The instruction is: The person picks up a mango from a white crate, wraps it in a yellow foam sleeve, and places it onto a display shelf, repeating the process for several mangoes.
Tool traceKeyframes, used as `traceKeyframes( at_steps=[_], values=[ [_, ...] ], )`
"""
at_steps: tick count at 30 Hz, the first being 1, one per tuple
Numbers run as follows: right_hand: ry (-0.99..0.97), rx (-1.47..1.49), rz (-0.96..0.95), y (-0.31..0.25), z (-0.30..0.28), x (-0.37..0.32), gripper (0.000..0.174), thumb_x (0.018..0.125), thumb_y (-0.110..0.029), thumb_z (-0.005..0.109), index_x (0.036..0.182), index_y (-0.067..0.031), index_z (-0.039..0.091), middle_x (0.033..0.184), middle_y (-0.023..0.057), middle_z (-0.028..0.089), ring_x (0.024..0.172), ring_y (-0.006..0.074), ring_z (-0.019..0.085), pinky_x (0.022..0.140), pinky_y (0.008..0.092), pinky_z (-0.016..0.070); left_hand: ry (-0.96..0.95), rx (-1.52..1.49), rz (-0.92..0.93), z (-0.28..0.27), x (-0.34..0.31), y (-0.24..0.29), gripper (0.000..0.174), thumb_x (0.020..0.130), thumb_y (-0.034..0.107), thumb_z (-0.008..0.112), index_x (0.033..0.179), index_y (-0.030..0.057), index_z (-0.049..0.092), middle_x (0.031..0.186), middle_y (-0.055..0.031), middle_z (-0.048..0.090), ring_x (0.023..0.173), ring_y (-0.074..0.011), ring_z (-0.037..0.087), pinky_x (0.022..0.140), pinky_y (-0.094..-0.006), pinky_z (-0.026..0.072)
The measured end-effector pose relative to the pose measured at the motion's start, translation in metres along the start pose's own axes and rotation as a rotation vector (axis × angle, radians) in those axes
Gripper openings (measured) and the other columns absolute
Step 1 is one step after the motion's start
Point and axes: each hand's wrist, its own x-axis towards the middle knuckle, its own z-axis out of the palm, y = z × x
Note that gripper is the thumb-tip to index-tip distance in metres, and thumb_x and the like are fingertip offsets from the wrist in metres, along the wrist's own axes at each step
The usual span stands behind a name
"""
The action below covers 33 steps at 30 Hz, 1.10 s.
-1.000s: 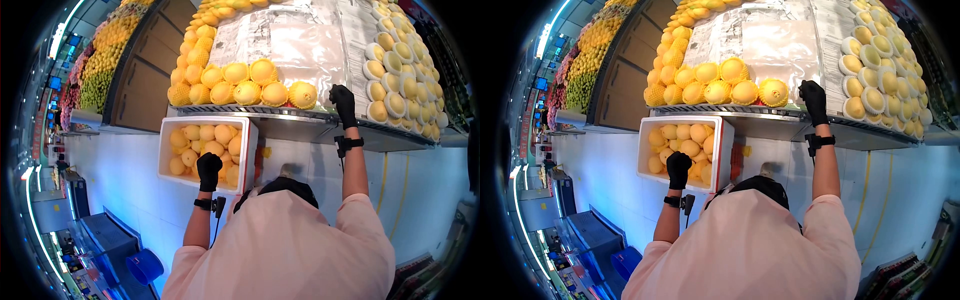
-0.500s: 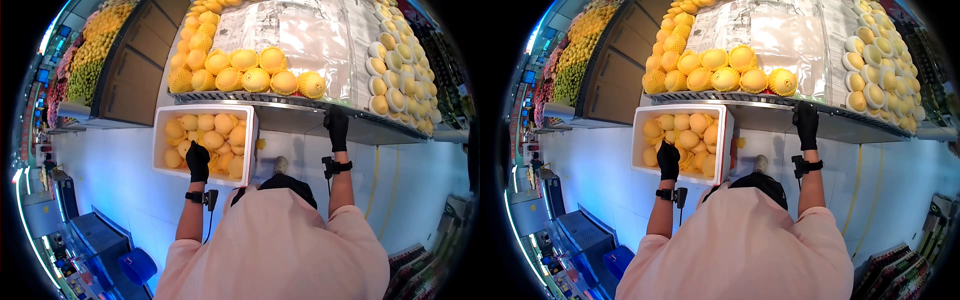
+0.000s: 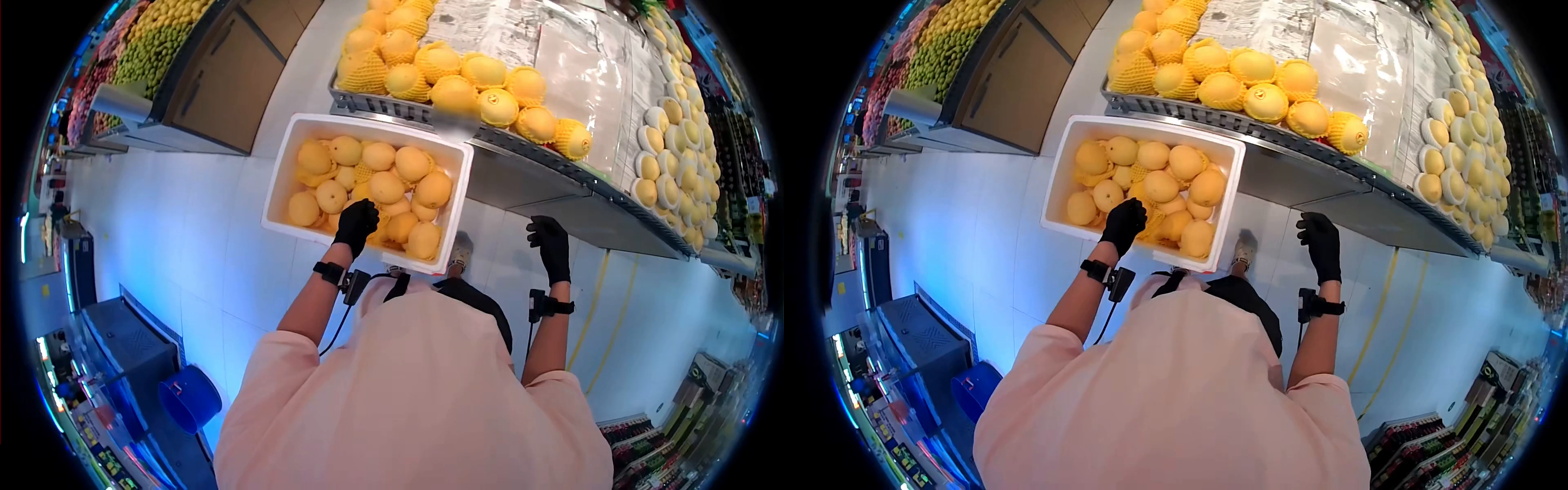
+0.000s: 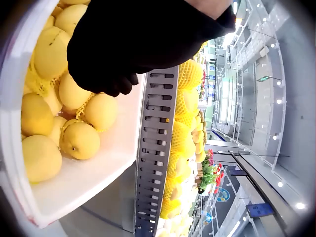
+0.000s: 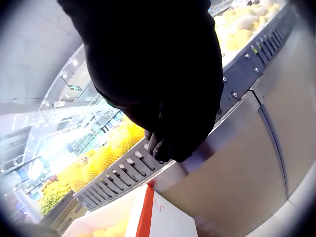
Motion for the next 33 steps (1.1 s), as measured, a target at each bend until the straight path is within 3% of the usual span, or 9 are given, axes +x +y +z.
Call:
traceKeyframes(
  at_steps=[3, 6, 9, 12, 15, 19, 22, 28, 33],
  values=[
    [-0.04, 0.016, 0.0, 0.011, 0.021, -0.012, 0.021, 0.092, -0.017, 0.056, 0.105, -0.0019, 0.064, 0.08, 0.008, 0.067, 0.065, 0.0135, 0.061, 0.058, 0.0257, 0.0482, 0.126, 0.045, -0.028, -0.024, -0.004, -0.004, 0.017, 0.091, 0.025, 0.057, 0.099, 0.0105, 0.06, 0.082, -0.0044, 0.063, 0.074, -0.0181, 0.064, 0.062, -0.0269, 0.0475],
    [-0.044, -0.006, 0.021, 0.014, 0.046, -0.02, 0.02, 0.092, -0.019, 0.056, 0.099, -0.0014, 0.064, 0.078, 0.0074, 0.067, 0.066, 0.013, 0.061, 0.059, 0.0257, 0.0484, 0.097, -0.022, -0.099, -0.055, 0.006, -0.007, 0.022, 0.09, 0.024, 0.058, 0.107, 0.0107, 0.059, 0.092, -0.007, 0.065, 0.084, -0.0219, 0.066, 0.07, -0.0324, 0.0509],
    [-0.037, -0.011, 0.032, 0.011, 0.072, -0.035, 0.02, 0.091, -0.02, 0.056, 0.094, -0.0015, 0.064, 0.078, 0.0068, 0.068, 0.067, 0.013, 0.062, 0.06, 0.0261, 0.0491, -0.019, 0.036, 0.039, -0.077, 0.01, -0.014, 0.019, 0.087, 0.019, 0.063, 0.103, 0.0077, 0.061, 0.096, -0.0086, 0.065, 0.087, -0.0228, 0.065, 0.075, -0.0355, 0.0521],
    [-0.062, -0.013, 0.057, 0.009, 0.085, -0.046, 0.021, 0.092, -0.021, 0.055, 0.091, -0.002, 0.064, 0.078, 0.0058, 0.067, 0.068, 0.0131, 0.062, 0.06, 0.0265, 0.0494, -0.109, 0.991, 0.551, -0.084, 0.004, -0.004, 0.021, 0.083, 0.012, 0.069, 0.101, 0.0032, 0.063, 0.096, -0.0102, 0.065, 0.092, -0.0242, 0.064, 0.081, -0.0355, 0.0521],
    [-0.158, -0.042, 0.096, 0.014, 0.088, -0.056, 0.02, 0.091, -0.021, 0.055, 0.091, -0.003, 0.064, 0.08, 0.004, 0.066, 0.069, 0.0126, 0.062, 0.061, 0.0261, 0.0491, -0.17, 1.285, 0.615, -0.08, 0.012, 0.011, 0.025, 0.079, 0.007, 0.072, 0.1, -0.001, 0.063, 0.1, -0.0116, 0.066, 0.097, -0.0245, 0.063, 0.084, -0.0328, 0.0515],
    [-0.157, -0.113, 0.129, 0.005, 0.093, -0.06, 0.021, 0.088, -0.022, 0.058, 0.097, -0.0042, 0.064, 0.082, 0.0038, 0.066, 0.069, 0.0116, 0.06, 0.062, 0.0252, 0.0482, -0.174, 0.858, 0.546, -0.082, 0.035, -0.008, 0.033, 0.084, 0.007, 0.067, 0.114, -0.0011, 0.059, 0.105, -0.014, 0.065, 0.095, -0.0262, 0.063, 0.086, -0.0336, 0.052],
    [-0.148, -0.139, 0.125, 0.0, 0.091, -0.051, 0.02, 0.088, -0.022, 0.058, 0.098, -0.0049, 0.064, 0.082, 0.0037, 0.066, 0.07, 0.0115, 0.06, 0.062, 0.0255, 0.0482, -0.149, -0.139, -0.051, -0.063, 0.041, -0.002, 0.028, 0.094, 0.015, 0.054, 0.119, 0.0007, 0.053, 0.105, -0.0144, 0.062, 0.093, -0.027, 0.062, 0.086, -0.0358, 0.0533],
    [-0.16, -0.159, 0.089, -0.003, 0.106, -0.027, 0.021, 0.089, -0.022, 0.058, 0.1, -0.0049, 0.065, 0.082, 0.0035, 0.066, 0.069, 0.0117, 0.061, 0.062, 0.026, 0.0489, -0.133, -0.187, -0.08, -0.052, 0.042, 0.004, 0.028, 0.097, 0.017, 0.047, 0.12, 0.0022, 0.052, 0.109, -0.0171, 0.061, 0.098, -0.0292, 0.062, 0.089, -0.0388, 0.0527],
    [0.008, -0.429, -0.219, 0.018, 0.143, 0.023, 0.032, 0.082, -0.026, 0.07, 0.103, -0.0028, 0.063, 0.079, 0.0077, 0.066, 0.07, 0.0154, 0.062, 0.063, 0.03, 0.0513, -0.086, -0.25, -0.102, -0.055, 0.028, 0.005, 0.03, 0.098, 0.017, 0.046, 0.122, 0.0003, 0.05, 0.114, -0.0206, 0.059, 0.102, -0.0314, 0.061, 0.092, -0.0403, 0.052]
  ],
)
